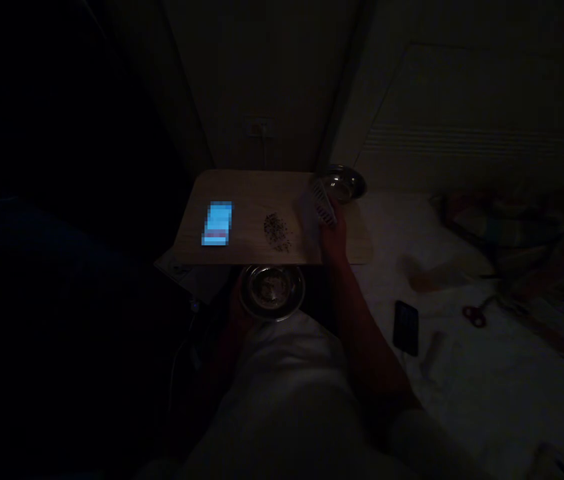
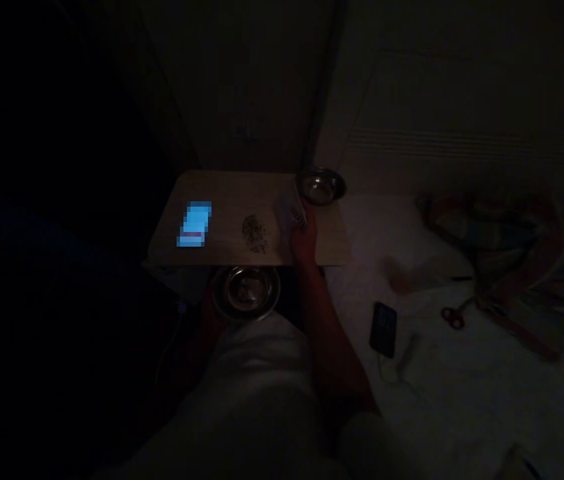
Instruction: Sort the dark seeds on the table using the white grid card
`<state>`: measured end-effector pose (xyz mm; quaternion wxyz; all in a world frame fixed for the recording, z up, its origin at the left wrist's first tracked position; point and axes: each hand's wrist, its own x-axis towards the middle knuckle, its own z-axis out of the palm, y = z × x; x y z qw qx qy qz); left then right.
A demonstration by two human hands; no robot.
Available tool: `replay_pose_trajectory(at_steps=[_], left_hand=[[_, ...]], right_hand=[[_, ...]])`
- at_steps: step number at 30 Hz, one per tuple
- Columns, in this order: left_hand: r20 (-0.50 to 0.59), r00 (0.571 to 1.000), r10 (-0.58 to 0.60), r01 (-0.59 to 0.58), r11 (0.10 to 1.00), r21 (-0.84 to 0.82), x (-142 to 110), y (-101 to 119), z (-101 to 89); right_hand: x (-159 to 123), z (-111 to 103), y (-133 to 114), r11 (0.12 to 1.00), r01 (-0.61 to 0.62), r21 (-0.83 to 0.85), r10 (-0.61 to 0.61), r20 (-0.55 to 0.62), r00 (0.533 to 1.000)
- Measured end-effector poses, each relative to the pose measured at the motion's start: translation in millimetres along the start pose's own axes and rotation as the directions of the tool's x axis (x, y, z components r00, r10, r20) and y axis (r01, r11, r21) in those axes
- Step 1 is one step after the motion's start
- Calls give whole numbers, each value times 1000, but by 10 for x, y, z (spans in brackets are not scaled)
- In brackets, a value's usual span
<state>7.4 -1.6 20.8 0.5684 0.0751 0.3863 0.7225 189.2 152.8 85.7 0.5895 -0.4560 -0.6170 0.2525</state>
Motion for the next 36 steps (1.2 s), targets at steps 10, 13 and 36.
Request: replay_pose_trajectory(at_steps=[10,13,36], left_hand=[[38,981,-191,193,979,-70,93,-52,-47],[69,965,-254,259,964,-65,58,-37,-18],[38,946,-323,325,942,-85,81,-77,-97]], right_hand=[[58,-374,136,972,-202,118,195,67,979],[42,-401,140,971,-208,118,197,95,976],[-131,-584,216,965,-257,54,255,37,966]])
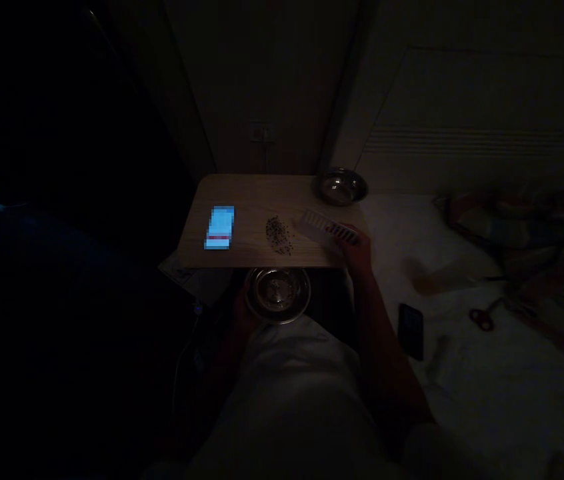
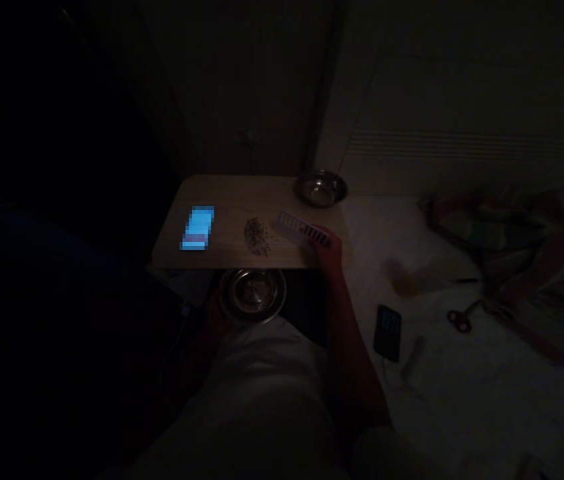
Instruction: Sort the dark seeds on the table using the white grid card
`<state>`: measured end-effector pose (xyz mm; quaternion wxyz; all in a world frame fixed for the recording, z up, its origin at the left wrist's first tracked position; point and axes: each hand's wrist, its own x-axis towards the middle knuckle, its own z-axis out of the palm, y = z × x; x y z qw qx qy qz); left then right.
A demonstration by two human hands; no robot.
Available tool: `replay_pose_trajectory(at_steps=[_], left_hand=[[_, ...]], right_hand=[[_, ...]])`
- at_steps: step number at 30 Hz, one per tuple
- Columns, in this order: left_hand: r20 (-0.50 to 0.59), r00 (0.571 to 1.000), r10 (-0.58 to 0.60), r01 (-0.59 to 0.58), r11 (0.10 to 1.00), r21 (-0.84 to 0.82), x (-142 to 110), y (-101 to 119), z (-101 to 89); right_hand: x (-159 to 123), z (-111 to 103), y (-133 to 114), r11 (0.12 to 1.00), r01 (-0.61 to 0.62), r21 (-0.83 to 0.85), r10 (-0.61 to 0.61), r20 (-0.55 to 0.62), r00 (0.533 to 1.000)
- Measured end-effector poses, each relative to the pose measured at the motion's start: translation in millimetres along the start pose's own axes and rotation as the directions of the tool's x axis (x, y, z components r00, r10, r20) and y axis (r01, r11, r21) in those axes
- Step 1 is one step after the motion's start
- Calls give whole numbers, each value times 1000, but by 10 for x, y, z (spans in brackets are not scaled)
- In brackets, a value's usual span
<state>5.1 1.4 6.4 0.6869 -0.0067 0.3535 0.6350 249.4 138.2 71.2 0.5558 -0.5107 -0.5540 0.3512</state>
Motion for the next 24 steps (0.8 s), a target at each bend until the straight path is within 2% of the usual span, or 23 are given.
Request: replay_pose_trajectory(at_steps=[2,7,11,17,24], left_hand=[[13,1000,-15,15,1000,0,30,-9,-32],[16,999,36,-36,999,6,63,-15,-48],[28,1000,4,-5,999,32,44,-1,-6],[31,999,-11,10,999,32,31,4,22],[10,1000,26,-27,999,44,6,16,49]], right_hand=[[-3,3,13,1000,-5,-13,5,-1,1000],[-26,9,11,998,-33,-47,31,-36,999],[-44,-2,-12,997,-68,-33,67,-51,996],[-61,-72,-39,995,-95,-4,95,19,995],[-71,-108,-80,998,-54,-23,55,47,997]])
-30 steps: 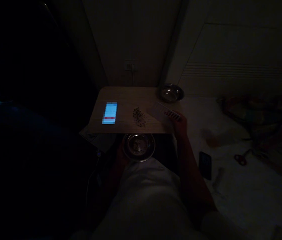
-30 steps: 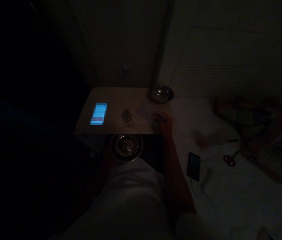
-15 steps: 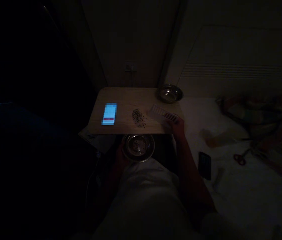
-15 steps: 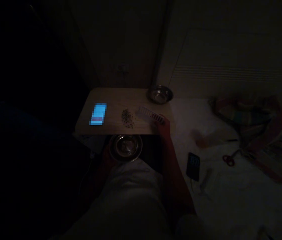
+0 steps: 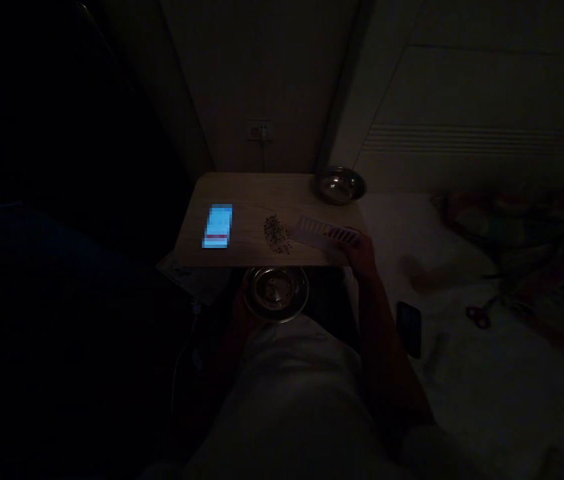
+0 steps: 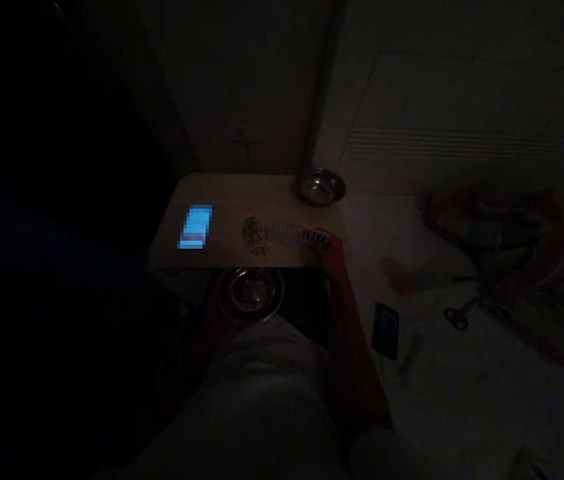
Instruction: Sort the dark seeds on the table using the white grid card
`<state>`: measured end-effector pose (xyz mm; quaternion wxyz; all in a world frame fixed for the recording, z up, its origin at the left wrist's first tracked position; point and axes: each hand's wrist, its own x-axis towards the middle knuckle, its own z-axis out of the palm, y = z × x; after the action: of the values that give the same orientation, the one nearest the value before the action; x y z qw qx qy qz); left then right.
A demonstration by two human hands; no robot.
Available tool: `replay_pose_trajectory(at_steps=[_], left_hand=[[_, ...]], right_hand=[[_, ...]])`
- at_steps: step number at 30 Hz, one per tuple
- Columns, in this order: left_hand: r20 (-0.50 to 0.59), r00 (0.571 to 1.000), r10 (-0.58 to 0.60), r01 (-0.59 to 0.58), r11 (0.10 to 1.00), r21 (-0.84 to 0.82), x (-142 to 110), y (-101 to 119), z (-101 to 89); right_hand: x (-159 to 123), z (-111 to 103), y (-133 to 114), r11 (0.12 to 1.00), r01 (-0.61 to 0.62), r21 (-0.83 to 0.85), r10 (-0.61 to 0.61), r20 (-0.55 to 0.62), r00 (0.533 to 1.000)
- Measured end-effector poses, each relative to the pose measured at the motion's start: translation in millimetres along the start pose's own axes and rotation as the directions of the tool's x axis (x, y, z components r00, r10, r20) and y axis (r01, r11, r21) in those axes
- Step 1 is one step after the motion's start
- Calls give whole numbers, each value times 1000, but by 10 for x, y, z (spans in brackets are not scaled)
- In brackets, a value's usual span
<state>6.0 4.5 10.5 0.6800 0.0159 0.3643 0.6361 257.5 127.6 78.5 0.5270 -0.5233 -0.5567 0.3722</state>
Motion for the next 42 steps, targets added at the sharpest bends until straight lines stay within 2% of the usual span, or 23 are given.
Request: replay_pose_trajectory(at_steps=[5,12,17,22,26,29,35,42], left_hand=[[28,998,-48,47,999,16,-63,-2,49],[12,998,60,-61,997,39,-82,7,70],[31,999,32,-34,999,38,-109,-9,113],[3,1000,23,-23,999,38,-82,-17,62],[44,999,-17,16,999,29,-34,-15,6],[26,1000,-1,0,999,33,-17,-12,-10],[63,998,-31,29,999,34,-85,-18,47],[72,996,-59,57,998,36,-78,-24,16]], right_hand=[[4,40,-14,999,32,-13,-31,68,997],[-15,-36,-68,999,3,-35,0,73,997],[-23,-44,-120,999,29,-18,-27,106,994],[-16,-28,-111,1000,15,-24,-11,147,989],[-19,-63,-105,1000,-11,-17,13,128,992],[-29,-78,-137,1000,3,-24,0,115,993],[-43,-82,-144,999,-16,-29,19,122,992],[-46,-107,-111,999,-33,-4,33,47,998]])
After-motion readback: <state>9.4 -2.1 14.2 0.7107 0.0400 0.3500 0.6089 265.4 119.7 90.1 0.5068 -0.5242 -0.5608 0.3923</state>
